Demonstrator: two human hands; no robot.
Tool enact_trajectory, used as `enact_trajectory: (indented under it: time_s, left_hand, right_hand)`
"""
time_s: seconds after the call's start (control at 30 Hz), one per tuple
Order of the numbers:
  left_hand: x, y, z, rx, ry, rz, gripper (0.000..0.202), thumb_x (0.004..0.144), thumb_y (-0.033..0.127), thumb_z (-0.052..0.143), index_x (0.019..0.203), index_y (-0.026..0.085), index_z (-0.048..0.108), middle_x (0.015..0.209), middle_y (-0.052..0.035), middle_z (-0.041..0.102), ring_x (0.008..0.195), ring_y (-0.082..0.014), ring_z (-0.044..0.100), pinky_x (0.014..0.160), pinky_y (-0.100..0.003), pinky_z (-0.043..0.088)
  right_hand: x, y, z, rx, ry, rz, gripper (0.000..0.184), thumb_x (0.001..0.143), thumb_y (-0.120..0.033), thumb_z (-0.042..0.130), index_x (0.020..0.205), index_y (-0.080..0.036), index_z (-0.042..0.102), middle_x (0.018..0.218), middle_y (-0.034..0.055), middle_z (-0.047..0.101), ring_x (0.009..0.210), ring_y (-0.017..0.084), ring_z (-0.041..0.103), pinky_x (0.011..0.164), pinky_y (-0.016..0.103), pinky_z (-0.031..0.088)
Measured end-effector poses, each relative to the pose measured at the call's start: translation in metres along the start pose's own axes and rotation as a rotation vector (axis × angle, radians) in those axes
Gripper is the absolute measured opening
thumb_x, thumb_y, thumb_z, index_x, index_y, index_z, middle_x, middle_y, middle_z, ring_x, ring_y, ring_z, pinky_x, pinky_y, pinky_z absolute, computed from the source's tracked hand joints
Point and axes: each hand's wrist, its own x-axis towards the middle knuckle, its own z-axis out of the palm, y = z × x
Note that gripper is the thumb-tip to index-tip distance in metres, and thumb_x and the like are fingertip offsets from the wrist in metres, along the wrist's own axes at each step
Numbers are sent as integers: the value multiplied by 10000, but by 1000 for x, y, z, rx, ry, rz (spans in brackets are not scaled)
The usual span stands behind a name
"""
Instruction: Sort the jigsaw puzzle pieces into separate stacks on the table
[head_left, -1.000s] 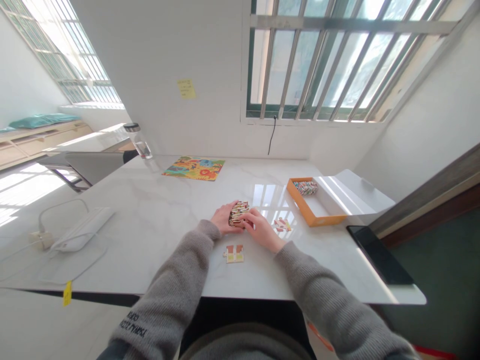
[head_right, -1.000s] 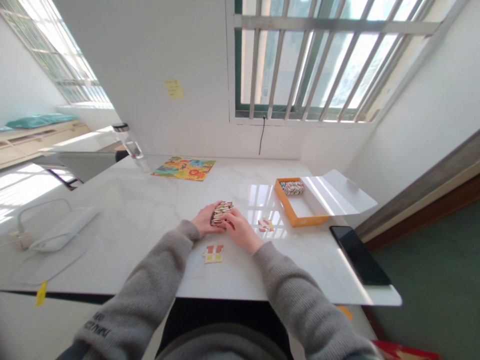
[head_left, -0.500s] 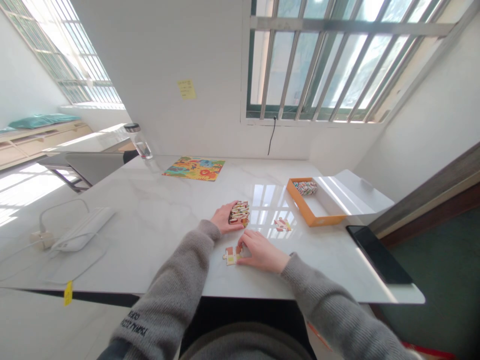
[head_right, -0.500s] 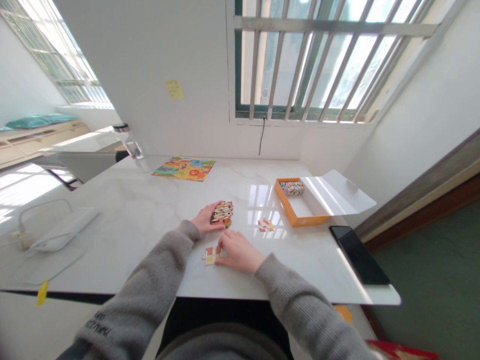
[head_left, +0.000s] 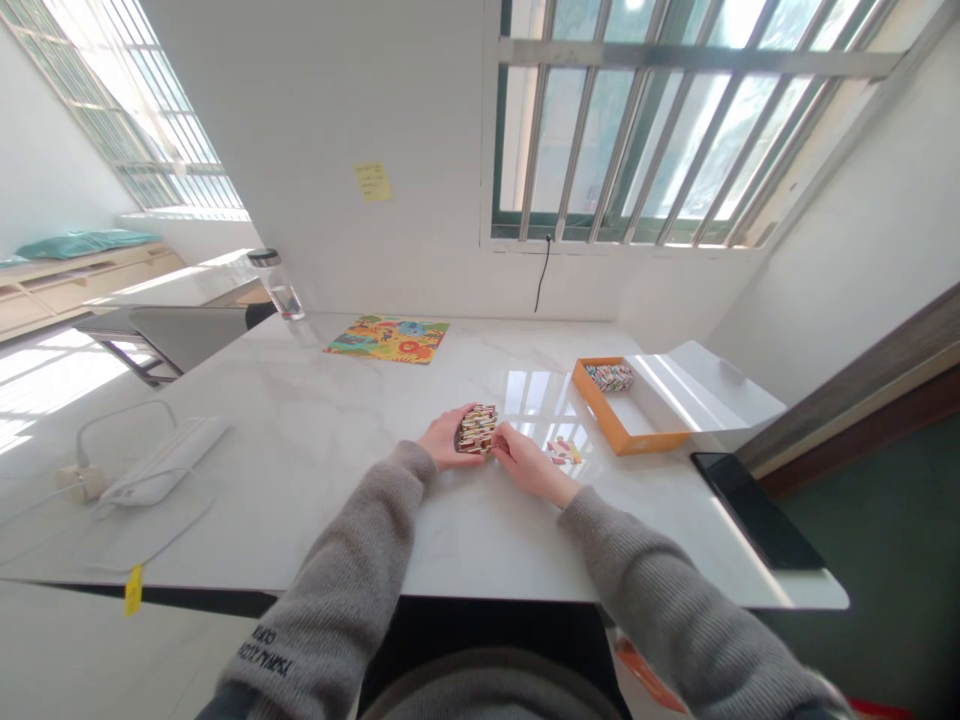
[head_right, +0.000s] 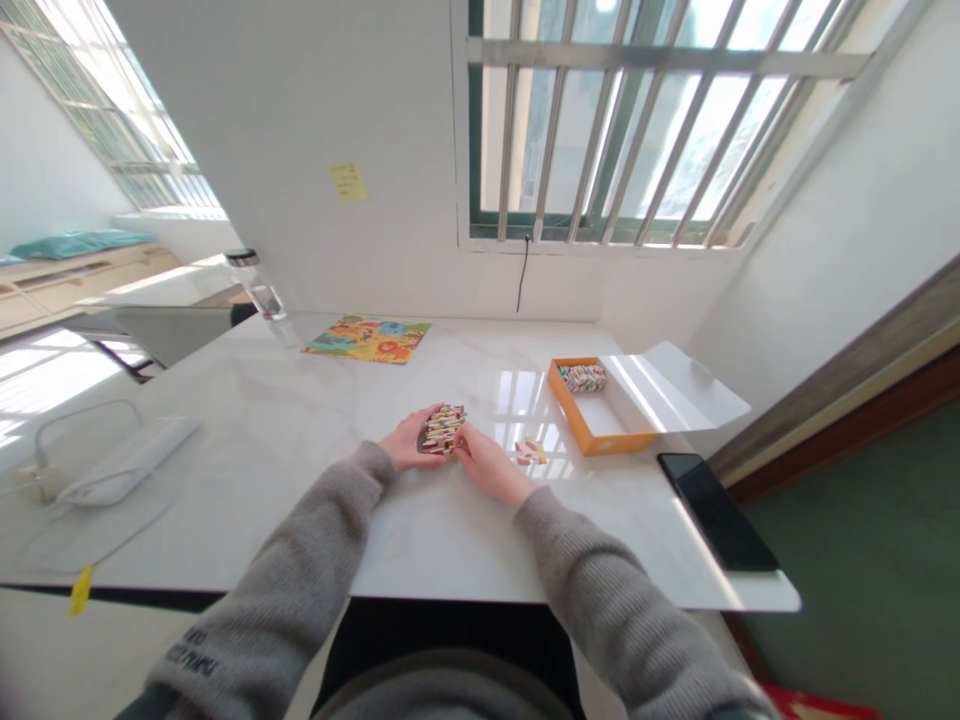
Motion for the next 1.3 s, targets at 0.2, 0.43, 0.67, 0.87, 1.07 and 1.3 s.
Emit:
enact_trajectory:
  time_s: [0.2,0.43,0.67,0.87,1.07,1.3]
  left_hand:
    - [1,-2,2,23,16,11,964,665,466,780,1491,179,375,1393,-147,552,1272,-340,531,1126,-491,387]
    - [1,2,2,21,18,8,936,661,435,777,1477,176,400,1380,-142,568,1262,-337,539,1131,-479,379]
    - [-1,7,0,12,27,-19,932,647,428,781,1470,188,416,1353,-127,588,1245,-333,551,1125,-473,382]
    - [1,1,0,-21,11,-30,1077,559,490,852,1487,189,395,1386,-143,563,1263,-355,532,1130,-500,361]
    - [2,-1,1,2,-8,-15,1212,507,518,875,1529,178,319,1409,-162,538,1282,-371,509,1134,-514,342]
    - [2,0,7,96,12,-15,1086,600,541,808,1502,161,339,1375,-168,559,1241,-371,538,1103,-507,382]
  right_hand:
    - [-10,13,-19,-121,128,11,222,939,-182,429,1117,-203,558,880,19,570,720,153,540,704,288,442]
    - [-49,56,-74,-136,71,214,256,956,-271,474,1160,-180,598,1166,123,544,821,181,661,796,365,572]
    - [-58,46,-82,-105,-113,269,368,901,-290,572,1251,-177,551,1103,98,517,893,193,650,902,400,567]
    - [-49,7,-55,-199,-152,44,145,898,-188,560,1041,-206,558,1016,42,489,859,159,578,851,322,526]
    - [-22,-18,-19,-205,-96,-125,122,954,-145,435,960,-209,538,959,33,467,810,160,522,794,311,490]
    - [8,-10,-4,-32,61,-184,202,891,-136,475,1054,-218,564,1022,57,518,927,186,549,875,348,490]
